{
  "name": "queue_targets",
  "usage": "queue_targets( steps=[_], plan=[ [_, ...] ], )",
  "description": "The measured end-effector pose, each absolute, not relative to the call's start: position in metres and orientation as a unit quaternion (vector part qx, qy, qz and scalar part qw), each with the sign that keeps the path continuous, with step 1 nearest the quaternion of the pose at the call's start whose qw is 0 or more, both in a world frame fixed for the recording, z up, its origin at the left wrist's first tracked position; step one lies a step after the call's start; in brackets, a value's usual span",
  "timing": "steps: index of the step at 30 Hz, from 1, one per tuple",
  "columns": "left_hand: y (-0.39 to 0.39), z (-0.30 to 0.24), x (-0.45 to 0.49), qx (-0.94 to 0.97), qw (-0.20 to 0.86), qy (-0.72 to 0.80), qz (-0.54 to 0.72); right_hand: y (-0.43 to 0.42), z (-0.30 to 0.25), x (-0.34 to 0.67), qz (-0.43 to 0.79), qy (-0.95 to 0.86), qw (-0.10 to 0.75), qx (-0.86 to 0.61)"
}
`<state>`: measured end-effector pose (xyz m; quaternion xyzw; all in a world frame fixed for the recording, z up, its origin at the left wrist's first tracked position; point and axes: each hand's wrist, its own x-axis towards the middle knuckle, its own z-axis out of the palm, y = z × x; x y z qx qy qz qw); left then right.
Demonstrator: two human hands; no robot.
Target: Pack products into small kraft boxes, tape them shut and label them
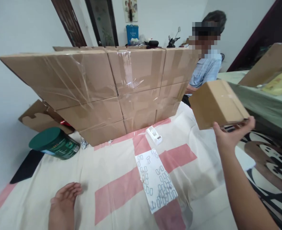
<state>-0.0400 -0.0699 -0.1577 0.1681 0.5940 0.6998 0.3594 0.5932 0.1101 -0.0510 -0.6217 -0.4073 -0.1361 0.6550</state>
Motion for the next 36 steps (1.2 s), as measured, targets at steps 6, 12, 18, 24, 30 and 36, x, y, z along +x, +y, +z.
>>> queue_targets(
  steps=[6,12,18,24,30,36],
  plan=[
    [-0.071,-0.163,-0.042,0.12,0.345,0.622,0.692,0.234,-0.072,0.579,-0.043,-0.503,0.434,-0.746],
    [-0.073,-0.15,-0.028,0.129,0.329,0.627,0.694,0.256,-0.034,0.553,0.011,-0.514,0.21,-0.831],
    [-0.09,-0.121,0.004,0.141,0.174,0.528,0.819,0.19,-0.029,0.401,-0.154,-0.772,0.231,-0.572],
    [-0.087,-0.1,-0.044,0.154,0.144,0.494,0.843,0.124,-0.015,0.146,-0.035,-0.968,0.228,-0.097],
    [-0.023,-0.095,-0.182,0.242,0.066,0.589,0.769,0.14,0.032,-0.047,0.131,-0.921,0.351,-0.107],
    [0.122,-0.109,-0.257,0.29,0.158,0.552,0.766,0.23,0.036,-0.141,0.406,-0.72,0.399,-0.397]
  ],
)
